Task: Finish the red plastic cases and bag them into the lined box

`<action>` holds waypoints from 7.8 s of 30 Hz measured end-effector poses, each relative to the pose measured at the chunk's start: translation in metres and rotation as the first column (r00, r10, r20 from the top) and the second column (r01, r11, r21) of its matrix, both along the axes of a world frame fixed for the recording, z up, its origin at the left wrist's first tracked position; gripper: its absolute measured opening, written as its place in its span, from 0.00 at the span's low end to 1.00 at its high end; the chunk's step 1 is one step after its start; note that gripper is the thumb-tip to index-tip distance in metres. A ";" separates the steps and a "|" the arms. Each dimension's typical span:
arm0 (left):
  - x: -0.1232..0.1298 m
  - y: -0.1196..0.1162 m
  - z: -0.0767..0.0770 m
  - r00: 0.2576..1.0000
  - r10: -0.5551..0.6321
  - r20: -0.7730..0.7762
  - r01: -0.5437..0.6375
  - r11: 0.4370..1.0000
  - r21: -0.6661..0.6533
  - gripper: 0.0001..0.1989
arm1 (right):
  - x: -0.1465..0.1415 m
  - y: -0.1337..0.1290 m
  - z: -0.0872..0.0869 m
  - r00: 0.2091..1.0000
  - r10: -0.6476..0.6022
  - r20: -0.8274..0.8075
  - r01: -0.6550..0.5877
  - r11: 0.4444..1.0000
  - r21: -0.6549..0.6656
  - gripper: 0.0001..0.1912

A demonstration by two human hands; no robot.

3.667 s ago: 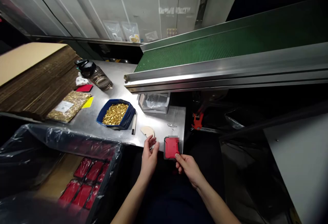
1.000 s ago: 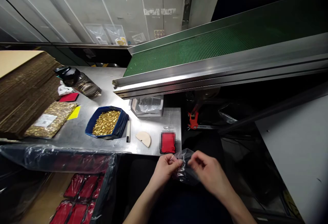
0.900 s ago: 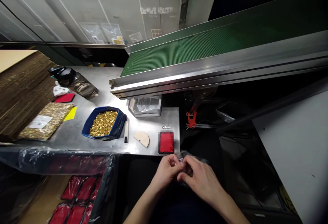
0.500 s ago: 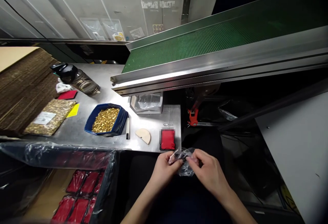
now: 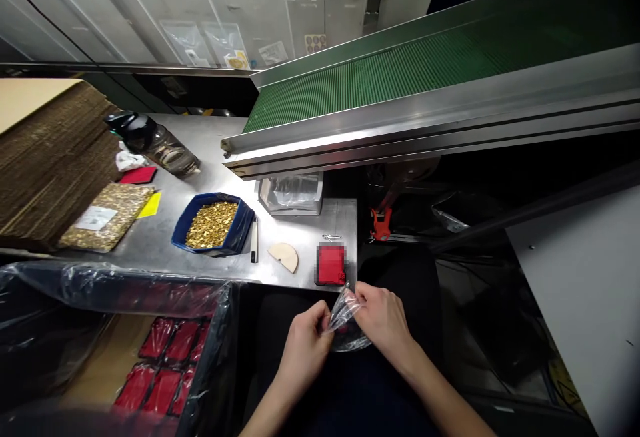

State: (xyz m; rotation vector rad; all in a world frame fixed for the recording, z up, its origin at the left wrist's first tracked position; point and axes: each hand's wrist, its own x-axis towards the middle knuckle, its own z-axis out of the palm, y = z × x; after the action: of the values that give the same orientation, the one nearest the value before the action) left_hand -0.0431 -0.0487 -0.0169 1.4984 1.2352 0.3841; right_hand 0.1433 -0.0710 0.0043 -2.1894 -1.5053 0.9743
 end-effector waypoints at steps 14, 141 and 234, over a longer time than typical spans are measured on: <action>-0.060 -0.009 -0.035 0.913 0.392 0.109 -0.319 0.856 -0.408 0.27 | -0.026 0.015 -0.081 0.390 -0.435 -0.811 0.270 0.897 -0.351 0.27; -0.004 0.041 -0.015 1.000 -0.022 0.009 0.011 0.775 0.632 0.17 | -0.023 0.043 -0.034 0.942 0.326 -0.074 -0.254 0.842 0.477 0.28; -0.019 0.014 0.010 0.708 0.077 0.702 0.053 0.985 -0.162 0.24 | 0.008 -0.022 0.010 0.109 -0.149 -0.983 -0.063 0.986 -0.157 0.21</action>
State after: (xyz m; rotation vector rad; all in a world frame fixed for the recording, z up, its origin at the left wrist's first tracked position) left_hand -0.0624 -0.0348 -0.0067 1.0248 0.6285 0.7628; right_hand 0.1513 -0.0931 0.0148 -0.9218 -0.5934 2.0070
